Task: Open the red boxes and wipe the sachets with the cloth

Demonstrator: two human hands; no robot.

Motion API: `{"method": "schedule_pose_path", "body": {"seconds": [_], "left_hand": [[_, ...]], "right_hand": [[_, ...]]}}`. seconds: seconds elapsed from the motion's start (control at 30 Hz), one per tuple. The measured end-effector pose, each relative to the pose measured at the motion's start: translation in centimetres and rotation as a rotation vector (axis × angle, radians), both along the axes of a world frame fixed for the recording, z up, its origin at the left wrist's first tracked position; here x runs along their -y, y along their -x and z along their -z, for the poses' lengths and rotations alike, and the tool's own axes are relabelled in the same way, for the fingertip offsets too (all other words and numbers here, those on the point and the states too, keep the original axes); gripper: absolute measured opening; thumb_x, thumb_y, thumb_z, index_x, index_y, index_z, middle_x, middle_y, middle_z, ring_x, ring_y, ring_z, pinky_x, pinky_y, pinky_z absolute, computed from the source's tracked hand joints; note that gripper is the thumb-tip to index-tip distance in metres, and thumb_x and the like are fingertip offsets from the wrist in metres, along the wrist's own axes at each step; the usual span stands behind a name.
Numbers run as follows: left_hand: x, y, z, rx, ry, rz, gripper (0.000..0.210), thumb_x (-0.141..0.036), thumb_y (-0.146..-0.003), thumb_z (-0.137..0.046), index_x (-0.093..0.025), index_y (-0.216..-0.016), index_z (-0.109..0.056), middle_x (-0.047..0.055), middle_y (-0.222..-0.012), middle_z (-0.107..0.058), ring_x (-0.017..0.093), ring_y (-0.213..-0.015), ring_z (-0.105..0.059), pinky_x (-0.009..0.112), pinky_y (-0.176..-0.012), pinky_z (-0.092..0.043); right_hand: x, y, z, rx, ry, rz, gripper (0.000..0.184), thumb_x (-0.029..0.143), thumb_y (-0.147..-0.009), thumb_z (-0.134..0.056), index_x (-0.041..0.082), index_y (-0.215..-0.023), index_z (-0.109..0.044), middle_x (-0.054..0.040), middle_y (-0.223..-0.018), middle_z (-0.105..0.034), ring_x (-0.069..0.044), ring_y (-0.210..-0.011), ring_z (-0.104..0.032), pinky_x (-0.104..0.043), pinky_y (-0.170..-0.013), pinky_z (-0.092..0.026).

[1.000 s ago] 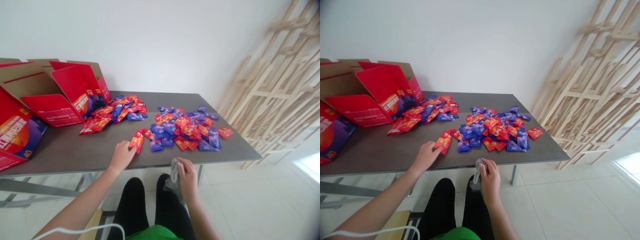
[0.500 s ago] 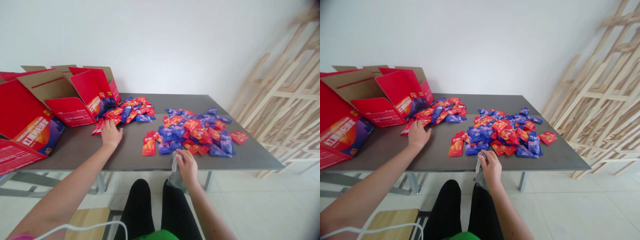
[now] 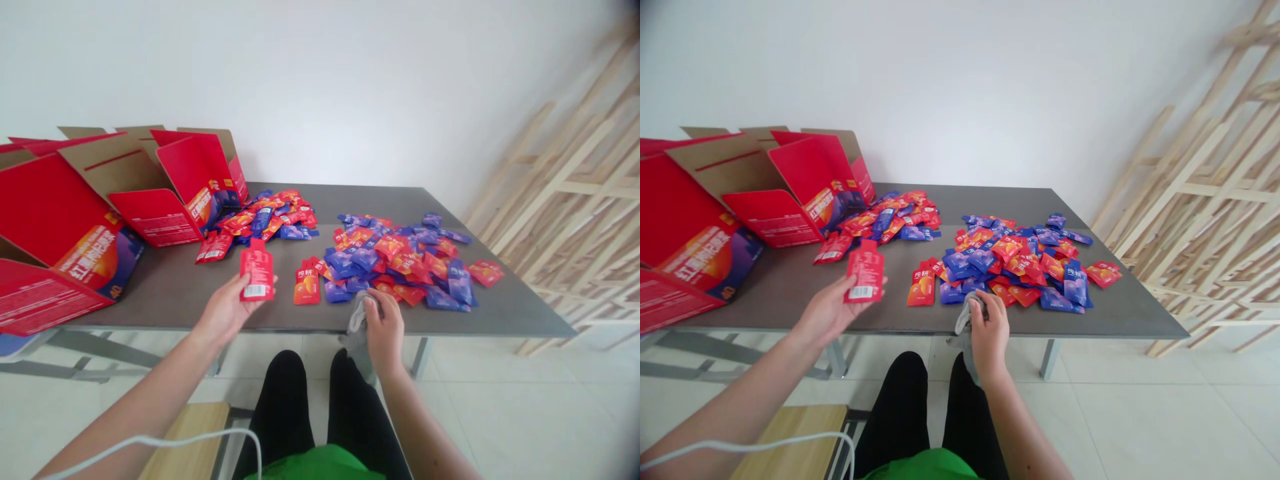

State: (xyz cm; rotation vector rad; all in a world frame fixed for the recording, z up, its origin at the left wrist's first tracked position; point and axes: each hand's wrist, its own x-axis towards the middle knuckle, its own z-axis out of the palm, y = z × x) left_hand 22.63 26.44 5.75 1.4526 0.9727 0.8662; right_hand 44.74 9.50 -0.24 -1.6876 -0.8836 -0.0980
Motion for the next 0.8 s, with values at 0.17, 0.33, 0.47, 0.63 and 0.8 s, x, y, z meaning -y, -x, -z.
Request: {"method": "schedule_pose_path", "body": {"seconds": [0.17,0.33,0.47,0.63,0.8], "left_hand": [[8.9,-1.2,0.7,0.373,0.569,0.23,0.032,-0.031,-0.085,-0.063,-0.018,-0.115,-0.064,0.008,-0.1,-0.075,0.024,-0.096,-0.07,0.033,-0.082,-0.057],[12.5,-1.7,2.5,0.353,0.598,0.268,0.027,-0.028,-0.083,-0.065,-0.022,-0.11,-0.067,0.005,-0.104,-0.073,0.021,-0.097,-0.068,0.027,-0.075,-0.055],[13.7,-0.7,2.2,0.393,0.704,0.461,0.04,-0.03,-0.088,-0.064,-0.021,-0.128,-0.059,0.01,-0.117,-0.07,0.024,-0.104,-0.068,0.035,-0.086,-0.054],[13.9,-0.2,2.1,0.402,0.586,0.491,0.045,-0.035,-0.09,-0.062,-0.021,-0.132,-0.058,0.012,-0.124,-0.068,0.031,-0.115,-0.063,0.043,-0.095,-0.052],[13.6,-0.4,2.6,0.237,0.316,0.467,0.041,-0.038,-0.088,-0.064,-0.023,-0.127,-0.064,0.006,-0.133,-0.065,0.03,-0.129,-0.053,0.041,-0.111,-0.04]], "right_hand": [[1.1,7.7,-3.3,0.224,-0.158,-0.154,0.03,0.035,-0.09,-0.058,0.026,-0.119,-0.064,-0.0101,-0.116,-0.059,-0.025,-0.105,-0.062,-0.042,-0.09,-0.053],[0.6,8.9,-3.1,0.402,0.116,-0.413,0.025,0.036,-0.092,-0.06,0.028,-0.113,-0.07,-0.0061,-0.113,-0.065,-0.02,-0.096,-0.065,-0.031,-0.082,-0.054],[0.7,4.4,-2.4,0.228,0.199,-0.187,0.031,0.042,-0.095,-0.053,0.023,-0.111,-0.072,-0.0082,-0.107,-0.066,-0.021,-0.092,-0.065,-0.032,-0.077,-0.054],[3.3,5.8,-3.0,0.201,-0.038,-0.035,0.03,0.036,-0.093,-0.055,0.022,-0.115,-0.07,-0.0099,-0.107,-0.064,-0.023,-0.098,-0.064,-0.036,-0.082,-0.054],[3.4,8.3,-3.5,0.373,0.086,-0.379,0.025,0.035,-0.093,-0.058,0.024,-0.11,-0.073,-0.0077,-0.107,-0.067,-0.021,-0.093,-0.067,-0.029,-0.078,-0.053]]}}
